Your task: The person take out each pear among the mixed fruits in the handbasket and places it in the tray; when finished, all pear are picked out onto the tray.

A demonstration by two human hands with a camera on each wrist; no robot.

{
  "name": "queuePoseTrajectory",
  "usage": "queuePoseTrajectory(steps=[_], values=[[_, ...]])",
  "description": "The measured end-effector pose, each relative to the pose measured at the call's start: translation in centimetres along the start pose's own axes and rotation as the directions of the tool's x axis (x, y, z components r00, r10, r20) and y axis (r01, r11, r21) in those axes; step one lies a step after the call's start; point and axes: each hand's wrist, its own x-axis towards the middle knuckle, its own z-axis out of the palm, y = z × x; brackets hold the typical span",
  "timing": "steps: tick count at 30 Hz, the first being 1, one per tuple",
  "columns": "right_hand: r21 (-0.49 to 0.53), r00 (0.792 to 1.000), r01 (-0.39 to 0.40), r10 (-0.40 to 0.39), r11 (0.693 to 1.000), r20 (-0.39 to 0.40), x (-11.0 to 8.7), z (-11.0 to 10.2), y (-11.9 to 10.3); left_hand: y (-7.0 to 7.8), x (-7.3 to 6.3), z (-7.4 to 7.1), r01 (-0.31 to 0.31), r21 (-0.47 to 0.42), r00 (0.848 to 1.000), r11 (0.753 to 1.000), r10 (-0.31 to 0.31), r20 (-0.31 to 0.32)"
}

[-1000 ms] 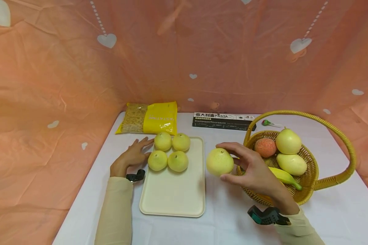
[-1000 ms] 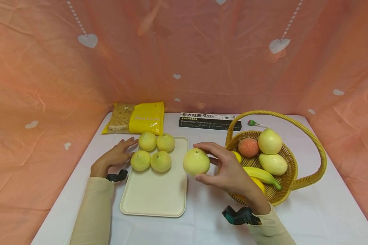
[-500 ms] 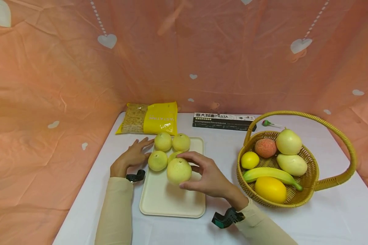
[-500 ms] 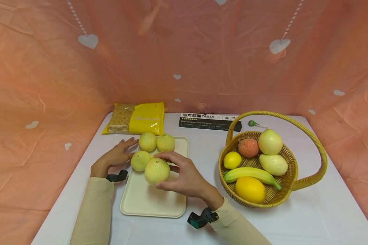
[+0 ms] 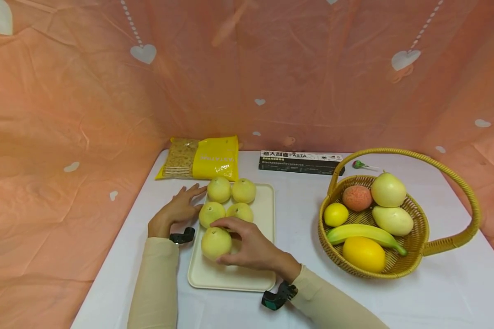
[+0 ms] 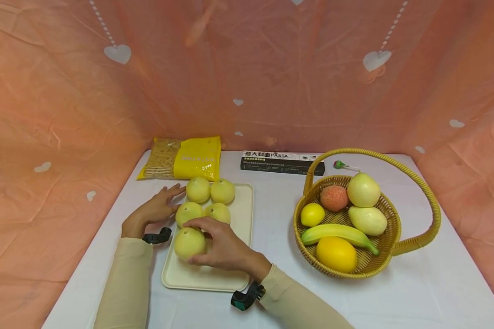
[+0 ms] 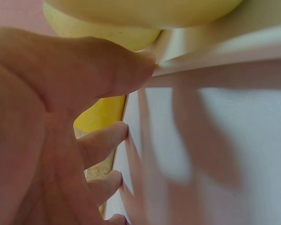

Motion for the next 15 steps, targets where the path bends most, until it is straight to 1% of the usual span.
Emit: queuePoseTrajectory(steps=[3, 9, 12, 15], values=[[-0.056, 1.0, 0.023, -0.023, 0.998, 0.012, 0.3, 0.6, 0.5, 0.0, 0.0, -0.1, -0.001, 0.0, 1.0, 1.0, 0.001, -0.003], [-0.148, 0.999, 0.031, -0.024, 0.989, 0.049, 1.0, 1.6, 1.2, 0.1, -0.1, -0.1, 0.0, -0.006, 1.0, 1.0, 0.0, -0.006], [-0.184, 0.998, 0.036, -0.024, 0.982, 0.065, 1.3, 2.0, 1.4, 0.1, -0.1, 0.0, 0.002, -0.009, 1.0, 1.0, -0.002, -0.007], [-0.198, 0.997, 0.03, -0.016, 0.98, 0.073, 1.4, 2.3, 1.6, 0.0, -0.2, 0.0, -0.008, -0.012, 1.0, 1.0, 0.008, -0.009]])
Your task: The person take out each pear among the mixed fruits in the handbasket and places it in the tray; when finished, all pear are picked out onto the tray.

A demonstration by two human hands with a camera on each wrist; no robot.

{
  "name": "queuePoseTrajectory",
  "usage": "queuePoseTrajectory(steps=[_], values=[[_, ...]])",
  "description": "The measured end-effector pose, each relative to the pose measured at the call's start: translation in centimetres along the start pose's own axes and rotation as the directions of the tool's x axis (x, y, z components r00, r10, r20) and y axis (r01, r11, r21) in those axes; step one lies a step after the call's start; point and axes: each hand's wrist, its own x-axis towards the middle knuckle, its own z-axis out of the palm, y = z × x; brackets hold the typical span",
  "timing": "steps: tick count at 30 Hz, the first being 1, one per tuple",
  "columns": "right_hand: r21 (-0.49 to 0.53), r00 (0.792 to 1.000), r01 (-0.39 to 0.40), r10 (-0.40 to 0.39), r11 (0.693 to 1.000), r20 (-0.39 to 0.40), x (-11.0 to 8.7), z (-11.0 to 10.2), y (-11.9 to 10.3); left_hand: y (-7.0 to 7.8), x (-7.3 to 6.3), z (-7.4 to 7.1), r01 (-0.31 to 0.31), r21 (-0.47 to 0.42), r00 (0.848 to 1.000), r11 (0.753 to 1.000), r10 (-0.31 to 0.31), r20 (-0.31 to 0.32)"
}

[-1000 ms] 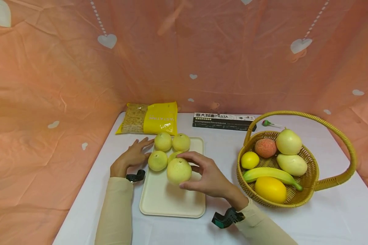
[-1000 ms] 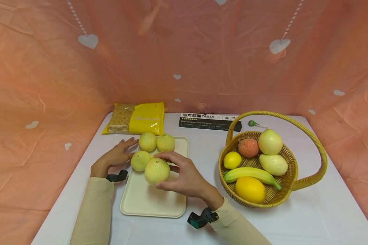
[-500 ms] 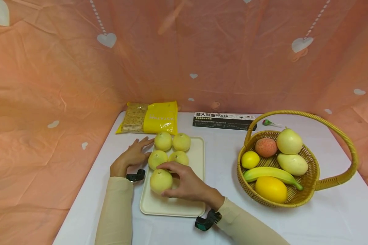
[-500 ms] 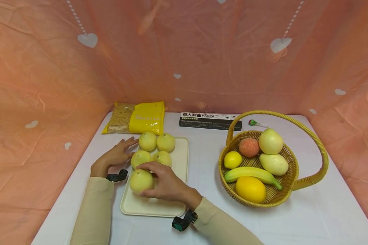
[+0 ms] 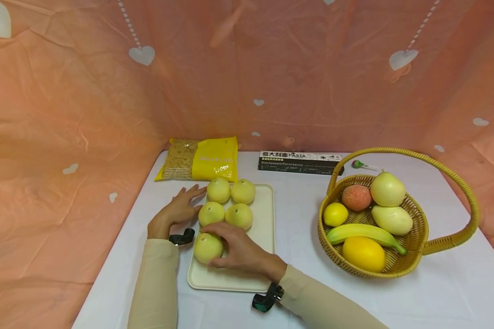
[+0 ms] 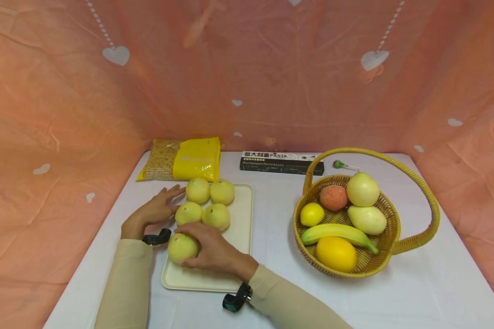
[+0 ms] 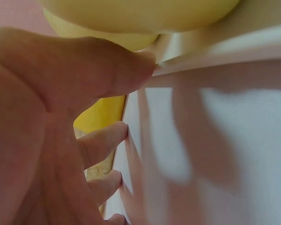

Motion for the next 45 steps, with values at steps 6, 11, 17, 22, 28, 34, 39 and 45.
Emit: queuePoseTrajectory(steps=[6, 11, 17, 22, 28, 34, 39, 45], values=[[-0.033, 1.0, -0.007, 0.007, 0.999, -0.019, 0.2, 0.5, -0.1, -0.1, 0.0, -0.1, -0.024, -0.009, 1.0, 1.0, 0.024, -0.005], [-0.09, 1.0, -0.03, 0.029, 0.996, -0.005, 0.2, 0.3, -0.7, -0.1, 0.0, 0.0, -0.027, -0.007, 1.0, 1.0, 0.027, -0.004], [-0.164, 1.0, -0.019, 0.02, 0.986, 0.006, -1.1, -1.7, -2.0, -0.1, 0.1, 0.0, -0.006, -0.011, 1.0, 1.0, 0.006, 0.008], [-0.043, 1.0, -0.008, 0.008, 0.999, 0.002, -3.5, -5.1, -2.9, -0.1, 0.1, 0.0, 0.023, -0.015, 0.999, 1.0, -0.023, 0.023], [0.051, 0.993, -0.084, 0.088, 0.995, -0.085, -7.6, -10.6, -3.5, 0.1, 0.2, 0.1, 0.066, -0.031, 0.997, 0.997, -0.065, 0.046], [0.046, 0.964, -0.141, 0.148, 0.989, -0.22, -12.3, -16.7, -4.1, 0.1, 0.1, 0.1, 0.044, -0.022, 0.998, 0.999, -0.044, 0.035], [-0.014, 0.93, -0.217, 0.202, 0.976, -0.307, -16.1, -21.1, -4.9, 0.0, -0.1, 0.2, 0.005, -0.013, 1.0, 1.0, -0.005, 0.012], [-0.114, 0.863, -0.365, 0.289, 0.924, -0.414, -20.0, -24.4, -5.7, 0.1, -0.1, 0.2, 0.017, -0.016, 1.0, 1.0, -0.017, 0.016]])
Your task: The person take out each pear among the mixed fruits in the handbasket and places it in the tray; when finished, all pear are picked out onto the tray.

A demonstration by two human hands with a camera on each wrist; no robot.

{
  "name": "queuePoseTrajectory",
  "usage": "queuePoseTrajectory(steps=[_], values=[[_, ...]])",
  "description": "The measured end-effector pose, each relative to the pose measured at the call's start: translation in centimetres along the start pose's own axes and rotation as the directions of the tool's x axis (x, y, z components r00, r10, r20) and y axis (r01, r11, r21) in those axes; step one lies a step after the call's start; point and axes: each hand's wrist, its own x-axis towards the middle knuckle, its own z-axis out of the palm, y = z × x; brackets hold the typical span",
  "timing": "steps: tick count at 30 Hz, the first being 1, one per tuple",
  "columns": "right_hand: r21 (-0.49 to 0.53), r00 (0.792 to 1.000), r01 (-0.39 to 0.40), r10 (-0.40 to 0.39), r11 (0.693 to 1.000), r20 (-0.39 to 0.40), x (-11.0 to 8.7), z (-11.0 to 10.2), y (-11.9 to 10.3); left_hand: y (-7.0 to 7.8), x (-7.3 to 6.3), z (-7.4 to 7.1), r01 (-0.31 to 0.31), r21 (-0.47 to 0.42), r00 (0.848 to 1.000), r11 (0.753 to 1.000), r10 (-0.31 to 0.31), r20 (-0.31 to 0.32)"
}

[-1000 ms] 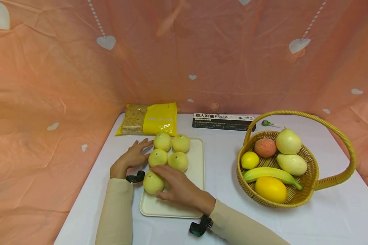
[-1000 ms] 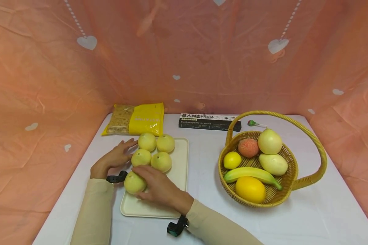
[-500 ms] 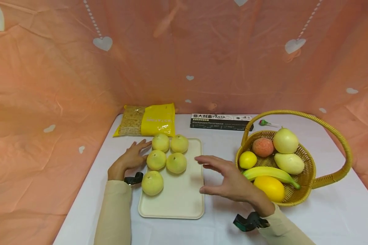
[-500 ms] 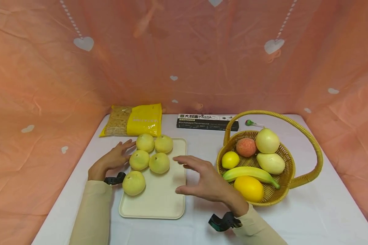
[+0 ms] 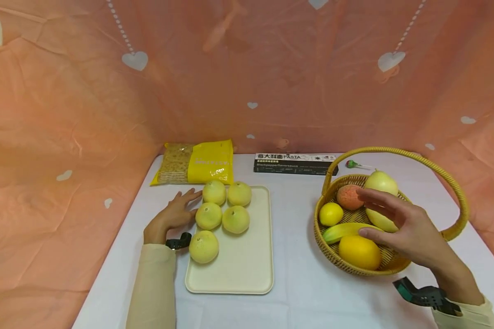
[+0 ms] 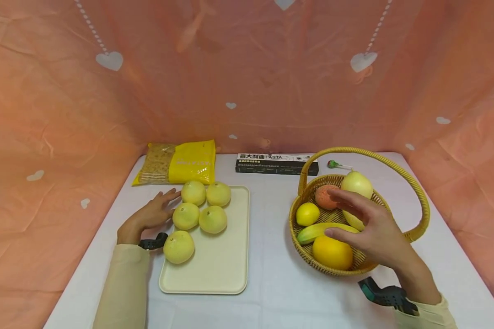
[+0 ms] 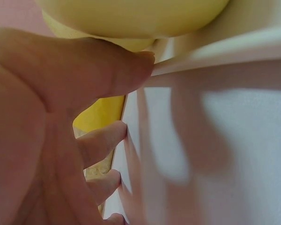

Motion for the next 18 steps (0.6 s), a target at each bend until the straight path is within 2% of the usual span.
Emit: queuePoseTrajectory(steps=[5, 10, 13, 18], values=[[-0.162, 0.997, -0.07, 0.063, 0.984, -0.05, -0.8, -2.0, 1.0, 0.0, -0.2, -0.1, 0.023, -0.007, 1.0, 1.0, -0.023, 0.004], [-0.278, 0.994, -0.11, 0.097, 0.954, -0.058, -0.6, -2.7, 1.2, -0.1, -0.1, 0.0, 0.029, -0.013, 1.0, 0.999, -0.029, 0.003], [-0.35, 0.99, -0.141, 0.134, 0.926, -0.045, -0.2, -2.7, 1.2, 0.0, -0.1, 0.0, 0.014, -0.017, 1.0, 1.0, -0.014, 0.002], [-0.478, 0.981, -0.168, 0.196, 0.862, 0.009, 0.8, -2.2, 1.3, -0.1, 0.0, 0.0, -0.006, -0.029, 1.0, 1.0, 0.006, 0.0]])
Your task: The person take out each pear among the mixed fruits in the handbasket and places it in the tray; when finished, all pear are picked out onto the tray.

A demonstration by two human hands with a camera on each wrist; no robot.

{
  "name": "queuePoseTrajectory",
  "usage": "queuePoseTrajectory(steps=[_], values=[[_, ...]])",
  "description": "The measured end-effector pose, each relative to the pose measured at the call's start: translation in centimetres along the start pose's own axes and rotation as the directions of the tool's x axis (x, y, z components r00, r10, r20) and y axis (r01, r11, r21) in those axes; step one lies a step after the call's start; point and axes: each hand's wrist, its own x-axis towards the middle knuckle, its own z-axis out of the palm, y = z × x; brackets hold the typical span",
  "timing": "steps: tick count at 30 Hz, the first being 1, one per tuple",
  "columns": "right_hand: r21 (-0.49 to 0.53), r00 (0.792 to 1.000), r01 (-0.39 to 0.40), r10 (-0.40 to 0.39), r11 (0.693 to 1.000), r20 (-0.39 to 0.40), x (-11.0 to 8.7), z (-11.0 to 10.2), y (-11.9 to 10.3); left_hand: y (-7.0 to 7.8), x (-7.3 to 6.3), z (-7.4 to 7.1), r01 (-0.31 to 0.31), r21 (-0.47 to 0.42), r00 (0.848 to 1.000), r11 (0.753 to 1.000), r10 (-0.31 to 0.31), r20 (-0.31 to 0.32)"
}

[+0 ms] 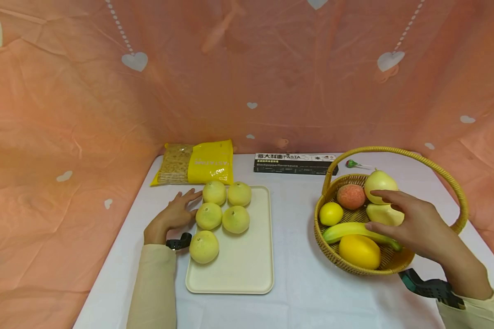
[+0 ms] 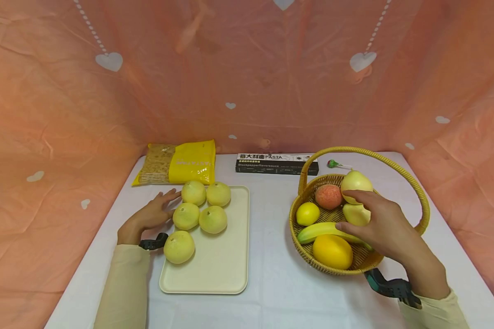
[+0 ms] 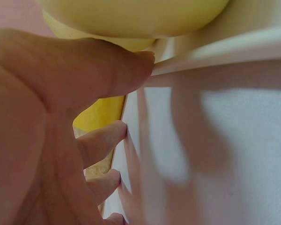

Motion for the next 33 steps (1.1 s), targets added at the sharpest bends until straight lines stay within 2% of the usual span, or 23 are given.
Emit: queuePoseTrajectory(steps=[6, 13, 22, 28, 33], values=[[-0.128, 0.994, -0.062, 0.073, 0.99, 0.085, 1.4, 0.0, 0.1, -0.2, 0.1, 0.0, 0.003, -0.007, 1.0, 1.0, -0.003, 0.0], [-0.204, 0.973, -0.118, 0.154, 0.972, 0.17, 2.2, -0.1, 0.6, -0.2, 0.2, 0.1, 0.024, -0.011, 1.0, 1.0, -0.024, 0.014], [-0.177, 0.975, -0.179, 0.199, 0.968, 0.101, 1.9, 1.1, 1.7, 0.1, 0.2, 0.0, 0.037, 0.026, 0.999, 0.999, -0.037, 0.015], [-0.147, 0.961, -0.228, 0.247, 0.962, 0.125, 2.0, 1.7, 2.3, 0.2, 0.2, -0.1, 0.036, 0.024, 0.999, 0.999, -0.036, 0.015], [-0.145, 0.963, -0.229, 0.246, 0.963, 0.114, 2.1, 2.0, 2.5, 0.1, 0.2, -0.1, 0.041, 0.013, 0.999, 0.999, -0.041, 0.015]])
